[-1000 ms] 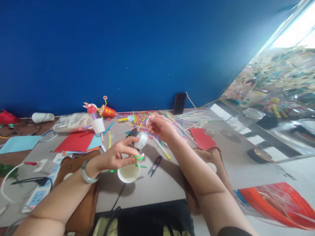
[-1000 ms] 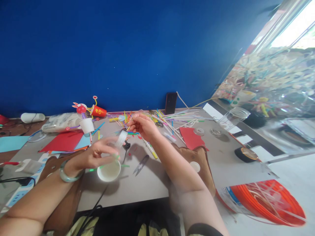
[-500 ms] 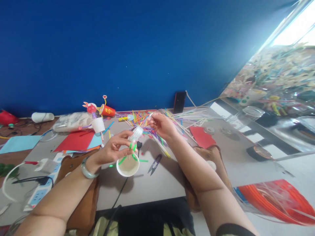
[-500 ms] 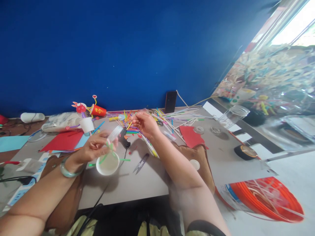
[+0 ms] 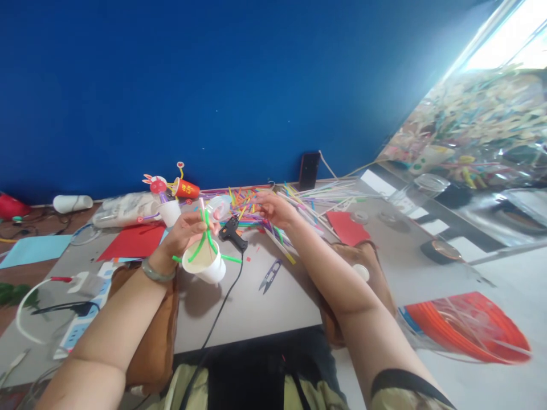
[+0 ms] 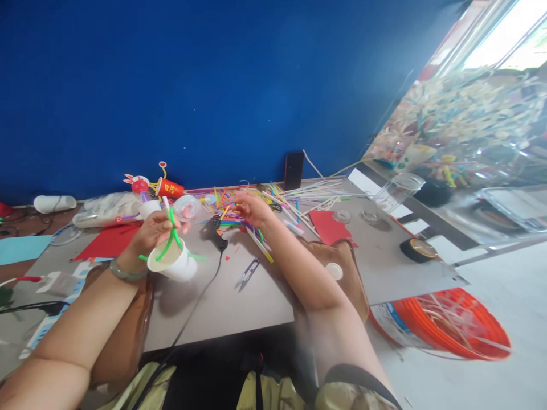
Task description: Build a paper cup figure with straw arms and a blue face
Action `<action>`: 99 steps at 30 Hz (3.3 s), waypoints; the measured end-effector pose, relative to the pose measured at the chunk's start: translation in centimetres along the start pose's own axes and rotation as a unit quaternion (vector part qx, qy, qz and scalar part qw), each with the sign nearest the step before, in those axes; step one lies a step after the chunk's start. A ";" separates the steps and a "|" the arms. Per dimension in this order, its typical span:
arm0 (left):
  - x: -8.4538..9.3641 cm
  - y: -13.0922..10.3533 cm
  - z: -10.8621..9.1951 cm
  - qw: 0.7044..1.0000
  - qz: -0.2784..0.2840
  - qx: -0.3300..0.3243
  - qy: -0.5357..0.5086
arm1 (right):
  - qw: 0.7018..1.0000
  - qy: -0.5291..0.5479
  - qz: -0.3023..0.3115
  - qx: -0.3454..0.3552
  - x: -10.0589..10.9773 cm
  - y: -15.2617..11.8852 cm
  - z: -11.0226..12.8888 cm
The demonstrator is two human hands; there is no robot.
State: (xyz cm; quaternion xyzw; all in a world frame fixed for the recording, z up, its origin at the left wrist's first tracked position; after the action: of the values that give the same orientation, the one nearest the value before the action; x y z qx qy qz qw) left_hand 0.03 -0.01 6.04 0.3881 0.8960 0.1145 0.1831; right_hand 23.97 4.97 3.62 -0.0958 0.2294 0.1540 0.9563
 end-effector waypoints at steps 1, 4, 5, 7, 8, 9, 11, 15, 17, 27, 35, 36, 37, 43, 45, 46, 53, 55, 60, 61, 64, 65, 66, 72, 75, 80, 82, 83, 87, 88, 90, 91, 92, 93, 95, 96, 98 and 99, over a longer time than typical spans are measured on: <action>0.0 0.0 0.0 1.000 -0.002 0.009 -0.006 | 1.000 -0.011 -0.002 -0.009 0.3 0.3 0.1; 0.0 0.1 0.0 0.999 -0.012 0.026 -0.024 | 0.998 -0.050 0.026 -0.035 1.2 1.2 0.7; 0.1 0.1 -0.1 0.999 -0.015 0.026 -0.029 | 0.994 -0.085 0.053 -0.048 1.6 1.5 1.1; 0.4 0.2 -0.2 0.999 -0.017 0.020 -0.037 | 0.979 -0.182 0.067 -0.063 2.6 1.9 2.1; 0.6 0.2 -0.2 0.999 -0.019 0.014 -0.039 | 0.964 -0.251 0.050 -0.076 3.2 1.9 2.6; 0.8 0.2 -0.3 0.999 -0.020 0.009 -0.039 | 0.941 -0.327 0.023 -0.086 3.9 1.7 3.2; 1.3 0.3 -0.3 0.999 -0.023 -0.001 -0.038 | 0.897 -0.430 -0.013 -0.105 4.5 0.8 4.0; 1.9 0.1 -0.3 0.998 -0.028 0.010 -0.053 | 0.741 -0.641 0.163 -0.116 1.6 -3.5 2.7; 2.0 0.0 -0.4 0.997 -0.038 0.011 -0.061 | 0.612 -0.720 0.285 -0.159 -0.2 -6.8 0.3; 1.0 -0.3 -0.5 0.998 -0.038 -0.002 -0.055 | 0.404 -0.867 0.264 -0.125 -1.9 -12.6 -6.5; 0.4 -0.4 -0.6 0.998 -0.035 0.025 -0.039 | 0.571 -0.803 0.146 -0.093 -3.5 -12.4 -1.9; 0.4 -0.3 -0.5 0.999 -0.032 0.025 -0.035 | 0.583 -0.800 0.111 -0.085 -3.9 -12.3 -1.4; 0.4 -0.3 -0.4 0.999 -0.026 0.025 -0.031 | 0.593 -0.798 0.077 -0.079 -4.3 -12.2 -0.9; 0.8 0.1 0.1 1.000 0.007 0.020 -0.022 | 0.596 -0.799 -0.034 -0.074 -6.2 -10.9 0.2; 1.1 0.1 0.3 0.999 0.009 0.032 -0.020 | 0.588 -0.805 -0.043 -0.064 -6.8 -10.5 0.2; 1.2 0.1 0.5 0.999 0.009 0.038 -0.020 | 0.588 -0.806 -0.047 -0.059 -7.1 -10.3 0.2; 1.0 0.2 0.7 0.998 0.001 0.052 -0.023 | 0.602 -0.793 -0.057 -0.070 -8.3 -9.3 -1.1; 0.8 0.2 0.6 0.998 0.001 0.052 -0.022 | 0.609 -0.788 -0.058 -0.065 -8.5 -9.1 -1.4; 0.7 0.0 1.0 0.997 -0.002 0.073 -0.014 | 0.616 -0.784 -0.064 -0.049 -8.6 -9.0 -1.6; 0.8 0.0 1.0 0.997 -0.003 0.075 -0.012 | 0.616 -0.784 -0.066 -0.050 -8.6 -9.1 -1.6; 0.8 -0.1 1.1 0.997 -0.009 0.072 -0.012 | 0.615 -0.783 -0.071 -0.054 -8.5 -9.4 -1.7; 0.8 -0.1 1.1 0.997 -0.009 0.070 -0.014 | 0.616 -0.783 -0.070 -0.053 -8.4 -9.4 -1.8; 0.7 0.0 1.1 0.997 -0.007 0.071 -0.016 | 0.618 -0.782 -0.070 -0.052 -8.4 -9.4 -1.8; 0.2 -0.1 1.2 0.995 0.013 0.092 -0.027 | 0.628 -0.774 -0.066 -0.054 -8.3 -8.5 -2.2; 0.2 -0.1 1.2 0.995 0.007 0.093 -0.029 | 0.630 -0.773 -0.060 -0.047 -8.3 -8.3 -2.2; 0.3 0.1 1.0 0.997 -0.014 0.074 -0.016 | 0.614 -0.782 -0.067 -0.079 -7.8 -9.0 -2.0; 0.3 0.1 1.0 0.997 -0.018 0.071 -0.014 | 0.609 -0.784 -0.077 -0.087 -7.6 -9.4 -1.9; 0.3 0.1 1.0 0.997 -0.018 0.072 -0.013 | 0.609 -0.785 -0.080 -0.086 -7.6 -9.6 -1.8; 0.2 0.1 1.1 0.997 -0.012 0.073 -0.011 | 0.618 -0.779 -0.087 -0.065 -7.8 -10.1 -1.8; 0.2 0.1 1.1 0.997 -0.008 0.074 -0.011 | 0.621 -0.776 -0.087 -0.061 -7.9 -10.1 -1.8; 0.2 0.2 1.2 0.997 -0.004 0.076 -0.010 | 0.626 -0.773 -0.085 -0.056 -8.1 -10.1 -2.0; 0.2 0.2 1.2 0.997 -0.002 0.077 -0.007 | 0.627 -0.773 -0.084 -0.054 -8.2 -10.0 -2.1; 0.2 0.2 1.2 0.997 -0.001 0.077 -0.004 | 0.627 -0.773 -0.084 -0.053 -8.3 -9.9 -2.1; 0.1 0.2 1.2 0.997 -0.002 0.076 0.000 | 0.627 -0.773 -0.084 -0.053 -8.3 -9.8 -2.2; 0.1 0.2 1.3 0.997 -0.003 0.077 0.005 | 0.627 -0.772 -0.084 -0.053 -8.5 -9.6 -2.3; 0.1 0.2 1.3 0.997 -0.004 0.080 0.006 | 0.628 -0.772 -0.083 -0.053 -8.5 -9.5 -2.3; 0.1 0.2 1.4 0.996 -0.009 0.084 0.003 | 0.628 -0.772 -0.085 -0.053 -8.7 -9.4 -2.3; 0.1 0.2 1.4 0.996 -0.012 0.084 0.000 | 0.627 -0.772 -0.087 -0.053 -8.8 -9.3 -2.3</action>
State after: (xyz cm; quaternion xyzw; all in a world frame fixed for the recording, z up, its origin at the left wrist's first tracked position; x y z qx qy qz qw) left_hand 0.67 0.27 4.81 0.3912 0.9071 0.0365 0.1509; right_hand 18.71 -6.50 6.76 -0.0116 -0.6112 0.0993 0.7851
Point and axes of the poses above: each hand's wrist, its own y-axis towards the middle knuckle, its own x-axis out of the back of the hand, z = x × y, the point moved 4 cm from there along y, towards the middle knuckle, and after that the axes turned 15 degrees about z, right-handed, at the moved point
